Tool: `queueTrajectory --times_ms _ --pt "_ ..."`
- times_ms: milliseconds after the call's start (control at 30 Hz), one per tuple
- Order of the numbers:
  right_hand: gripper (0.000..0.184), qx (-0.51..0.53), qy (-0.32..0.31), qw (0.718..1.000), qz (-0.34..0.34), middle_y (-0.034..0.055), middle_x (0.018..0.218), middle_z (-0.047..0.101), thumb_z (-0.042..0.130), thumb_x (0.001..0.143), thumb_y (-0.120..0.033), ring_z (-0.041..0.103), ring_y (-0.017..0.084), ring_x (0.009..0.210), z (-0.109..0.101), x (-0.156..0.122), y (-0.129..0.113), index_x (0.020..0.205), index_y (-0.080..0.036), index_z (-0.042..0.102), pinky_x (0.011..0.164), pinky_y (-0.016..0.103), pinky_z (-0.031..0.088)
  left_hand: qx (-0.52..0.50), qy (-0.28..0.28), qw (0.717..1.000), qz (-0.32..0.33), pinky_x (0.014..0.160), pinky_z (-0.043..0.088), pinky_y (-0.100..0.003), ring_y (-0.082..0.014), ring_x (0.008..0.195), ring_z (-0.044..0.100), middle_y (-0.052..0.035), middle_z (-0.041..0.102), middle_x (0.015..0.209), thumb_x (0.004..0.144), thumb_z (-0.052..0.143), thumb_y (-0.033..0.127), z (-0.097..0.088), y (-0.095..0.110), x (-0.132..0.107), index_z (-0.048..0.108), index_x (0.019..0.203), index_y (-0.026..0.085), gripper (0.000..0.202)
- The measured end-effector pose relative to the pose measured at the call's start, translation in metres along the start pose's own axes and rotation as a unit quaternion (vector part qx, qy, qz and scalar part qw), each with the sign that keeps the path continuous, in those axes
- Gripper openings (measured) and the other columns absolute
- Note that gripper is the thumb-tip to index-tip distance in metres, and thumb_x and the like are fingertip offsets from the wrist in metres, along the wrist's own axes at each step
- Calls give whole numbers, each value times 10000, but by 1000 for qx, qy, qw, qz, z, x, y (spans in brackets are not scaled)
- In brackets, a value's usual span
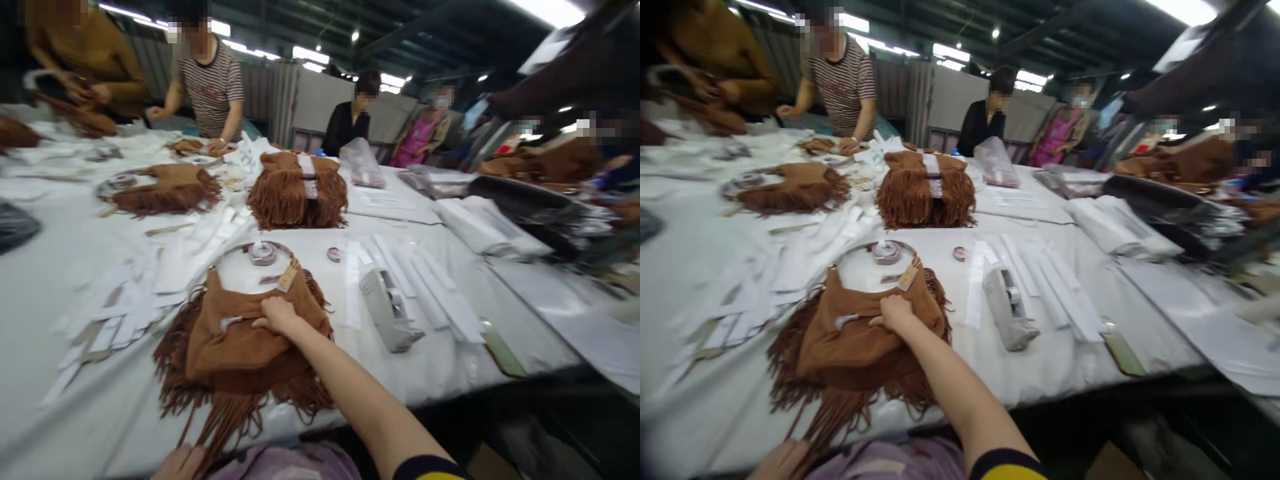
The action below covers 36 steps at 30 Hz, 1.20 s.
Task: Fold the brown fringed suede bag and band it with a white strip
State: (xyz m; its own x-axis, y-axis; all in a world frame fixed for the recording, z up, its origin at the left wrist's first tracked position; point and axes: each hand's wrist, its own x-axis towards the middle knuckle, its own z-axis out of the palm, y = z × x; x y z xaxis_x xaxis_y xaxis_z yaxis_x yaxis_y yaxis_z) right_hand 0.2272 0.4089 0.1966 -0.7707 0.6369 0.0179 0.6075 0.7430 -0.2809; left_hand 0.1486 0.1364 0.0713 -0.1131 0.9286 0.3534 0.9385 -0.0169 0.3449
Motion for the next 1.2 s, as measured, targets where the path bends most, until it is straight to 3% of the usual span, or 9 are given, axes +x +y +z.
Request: queueTrajectory --times_ms 100,200,333,467,600,767,1000,1067,1200 --pt "284 49 -60 996 -50 37 904 654 532 922 -402 622 147 776 4 14 -4 962 -133 617 723 336 540 49 8 997 -58 766 553 -374 -206 905 623 -50 663 988 894 501 261 -21 -13 -42 576 1138 370 278" --pt "294 83 -78 990 -82 51 877 670 415 971 -363 629 147 801 -14 3 9 939 -156 622 768 307 519 118 61 986 -98 909 482 -503 -290 1056 585 -92 627 1181 833 554 337 -41 -15 -53 571 1178 320 346" --pt "312 125 23 986 -111 88 1159 593 564 895 -341 556 198 1097 -48 -58 34 1171 -200 531 961 364 458 117 111 986 -53 1021 394 -525 -307 1179 508 -105 548 1301 822 598 401 -66 -5 -17 500 1285 294 485" --pt "400 68 45 986 -146 93 1117 570 696 785 -257 570 227 1029 -47 -113 33 1154 -224 547 881 387 508 81 61 995 -11 1091 324 -523 -295 1243 442 -102 495 1345 852 593 360 -78 19 45 448 1338 288 512" --pt "556 -49 64 985 -155 123 1116 598 793 664 -193 574 272 1008 -19 -126 26 1165 -190 552 864 438 506 84 -14 996 30 1046 348 -508 -294 1153 490 -111 538 1267 794 682 345 -72 41 95 461 1329 246 587" --pt "576 -84 94 982 -142 104 1117 631 788 677 -237 574 269 1015 3 -123 35 1189 -192 525 853 436 473 116 -114 985 55 789 433 -404 -256 916 552 -97 607 1025 774 709 329 -52 50 126 462 1304 188 601" --pt "283 4 85 990 -110 71 1040 670 688 776 -233 591 246 997 10 -120 48 1040 -207 588 895 429 450 145 -146 973 107 688 391 -333 -212 811 529 -32 582 857 895 506 157 -29 45 136 557 909 201 69" --pt "196 107 137 984 -44 69 1071 675 572 866 -316 601 221 1016 5 -126 61 1032 -216 601 901 396 462 146 -133 974 112 668 381 -331 -210 785 516 -26 569 831 897 503 152 -25 42 132 550 855 209 85" --pt "407 242 230 908 253 64 821 699 372 911 -521 654 221 785 -2 -140 93 917 -199 619 726 364 505 153 -99 978 105 646 360 -328 -203 765 502 -27 553 807 895 505 148 -17 37 125 552 821 209 107"
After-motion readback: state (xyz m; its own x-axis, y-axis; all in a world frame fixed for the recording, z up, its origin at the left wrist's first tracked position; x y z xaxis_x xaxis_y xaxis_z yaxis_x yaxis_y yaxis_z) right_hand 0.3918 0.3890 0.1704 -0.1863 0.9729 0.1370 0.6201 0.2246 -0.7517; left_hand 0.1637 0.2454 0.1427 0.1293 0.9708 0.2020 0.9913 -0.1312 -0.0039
